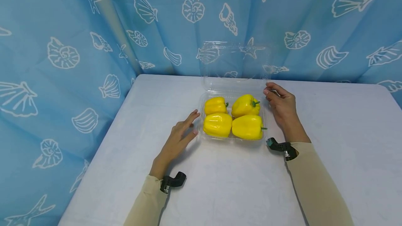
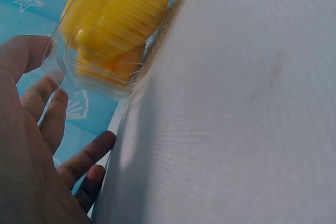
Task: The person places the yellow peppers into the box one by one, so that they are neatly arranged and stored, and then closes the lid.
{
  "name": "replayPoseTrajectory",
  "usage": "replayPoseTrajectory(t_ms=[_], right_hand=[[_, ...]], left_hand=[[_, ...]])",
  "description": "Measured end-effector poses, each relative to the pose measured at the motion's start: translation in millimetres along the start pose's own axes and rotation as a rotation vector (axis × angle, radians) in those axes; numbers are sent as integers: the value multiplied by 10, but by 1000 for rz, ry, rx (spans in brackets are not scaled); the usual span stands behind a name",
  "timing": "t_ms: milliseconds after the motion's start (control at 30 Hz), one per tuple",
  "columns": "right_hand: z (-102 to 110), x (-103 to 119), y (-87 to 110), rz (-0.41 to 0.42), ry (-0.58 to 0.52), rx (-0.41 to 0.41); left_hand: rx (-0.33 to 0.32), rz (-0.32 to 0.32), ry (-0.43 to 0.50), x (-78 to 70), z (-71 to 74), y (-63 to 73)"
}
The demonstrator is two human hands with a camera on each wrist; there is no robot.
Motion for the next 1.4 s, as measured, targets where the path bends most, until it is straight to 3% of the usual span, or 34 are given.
replayPoseTrajectory(t_ms=[1000, 1400], right_hand=[[14, -30, 98, 30, 77, 1], [32, 31, 163, 100, 77, 40]], left_hand=[[-4, 19, 15, 14, -15, 27], [5, 26, 12, -7, -29, 2]])
Point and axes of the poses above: each hand's wrist, its own y-axis away from the middle knuckle, its own z-axis out of the back of the hand, x = y × z, the point moved 6 cm from there along -y, towards the middle knuckle, and after that the axes turned 3 degrees about -z, right-handed, at the moved point
